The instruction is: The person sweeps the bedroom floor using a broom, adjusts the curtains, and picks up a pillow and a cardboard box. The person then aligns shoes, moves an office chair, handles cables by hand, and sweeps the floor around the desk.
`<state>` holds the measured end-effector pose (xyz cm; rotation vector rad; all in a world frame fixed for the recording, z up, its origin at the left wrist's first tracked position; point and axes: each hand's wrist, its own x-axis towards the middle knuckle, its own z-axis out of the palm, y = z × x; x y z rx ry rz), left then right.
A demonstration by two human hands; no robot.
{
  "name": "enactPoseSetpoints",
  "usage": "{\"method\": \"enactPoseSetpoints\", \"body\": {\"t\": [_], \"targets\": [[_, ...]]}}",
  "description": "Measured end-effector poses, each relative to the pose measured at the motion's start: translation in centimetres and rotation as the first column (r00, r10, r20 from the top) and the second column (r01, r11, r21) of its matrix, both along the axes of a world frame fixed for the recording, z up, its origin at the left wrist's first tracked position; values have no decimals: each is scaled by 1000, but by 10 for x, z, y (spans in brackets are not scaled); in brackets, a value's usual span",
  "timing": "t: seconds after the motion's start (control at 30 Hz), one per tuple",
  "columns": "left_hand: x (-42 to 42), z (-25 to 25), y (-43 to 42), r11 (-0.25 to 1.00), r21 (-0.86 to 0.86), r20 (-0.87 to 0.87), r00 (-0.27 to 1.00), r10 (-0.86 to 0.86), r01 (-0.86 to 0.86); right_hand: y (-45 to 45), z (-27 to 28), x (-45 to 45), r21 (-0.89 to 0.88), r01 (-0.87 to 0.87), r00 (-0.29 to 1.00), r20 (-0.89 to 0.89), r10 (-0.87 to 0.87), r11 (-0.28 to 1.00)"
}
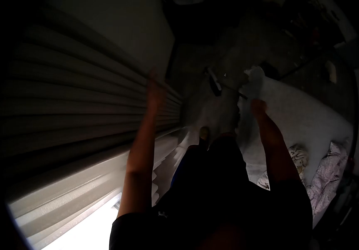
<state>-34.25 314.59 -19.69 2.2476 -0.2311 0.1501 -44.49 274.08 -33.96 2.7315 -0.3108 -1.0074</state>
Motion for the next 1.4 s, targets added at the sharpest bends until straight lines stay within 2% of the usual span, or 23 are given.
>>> {"method": "enactPoseSetpoints", "body": {"t": [0.07,0.1,0.17,0.2,0.27,0.33,0.37,0.4,0.47,0.63,0.67,0.73,0.77,0.8,0.87,0.93,1.0,1.07,1.13,1.2,1.23,1.3,1.4], "targets": [[43,37,-22,981,-168,-108,991,77,-94,8,0,4,90,88,994,51,-93,992],[62,56,-33,963,-230,-140,984,111,-141,3,-3,2,101,13,995,96,-22,995],[94,56,-25,904,-237,-226,925,304,-356,-11,-11,-4,109,-154,974,186,132,982],[111,42,-11,807,-168,-295,810,507,-566,-16,5,5,172,-143,989,69,133,975],[117,24,22,594,-133,-346,599,722,-793,-24,51,16,293,-105,970,-183,163,950],[94,16,59,525,-271,-266,587,764,-807,-47,28,8,353,-116,988,-53,144,928],[80,-8,90,486,-229,-125,521,845,-843,-53,21,3,387,-124,992,15,128,914],[62,-30,118,435,-192,22,440,898,-879,-52,26,6,417,-157,981,-42,192,895],[10,-28,144,290,-164,-25,298,954,-943,-37,40,17,481,-208,934,-160,319,852],[-134,7,172,123,-78,-46,127,991,-989,52,21,29,631,-322,759,-274,591,706],[-154,11,177,102,-72,-38,105,994,-992,70,-21,19,740,-138,827,-279,487,659],[-182,24,175,60,-39,-25,61,998,-997,108,-37,10,791,-401,787,40,615,461],[-193,27,176,50,-41,8,50,999,-998,146,-24,15,646,-389,764,-173,622,657],[-209,27,183,54,-21,43,53,998,-998,171,-34,16,622,-389,737,-232,635,679],[-228,30,187,48,17,70,49,996,-999,207,-20,20,552,-329,799,-270,537,766],[-242,30,192,20,64,120,28,992,-998,225,-5,32,538,-369,823,-190,536,758],[-256,24,204,28,147,163,52,985,-989,230,-30,43,513,-483,771,-135,622,710],[-260,32,198,11,254,211,67,975,-967,219,-47,61,468,-439,833,-109,543,767],[-256,41,188,-16,356,268,85,960,-934,197,-30,91,451,-338,881,-158,446,826],[-258,42,188,1,411,309,141,940,-912,171,-37,121,383,-458,823,-157,545,802],[-259,41,188,12,428,322,164,933,-904,155,-32,133,392,-375,883,-126,452,840],[-266,31,197,58,428,327,214,921,-902,127,-27,154,343,-369,903,-88,421,864],[-264,24,194,38,610,389,340,856,-792,97,6,177,317,-204,971,-58,233,926]]}}
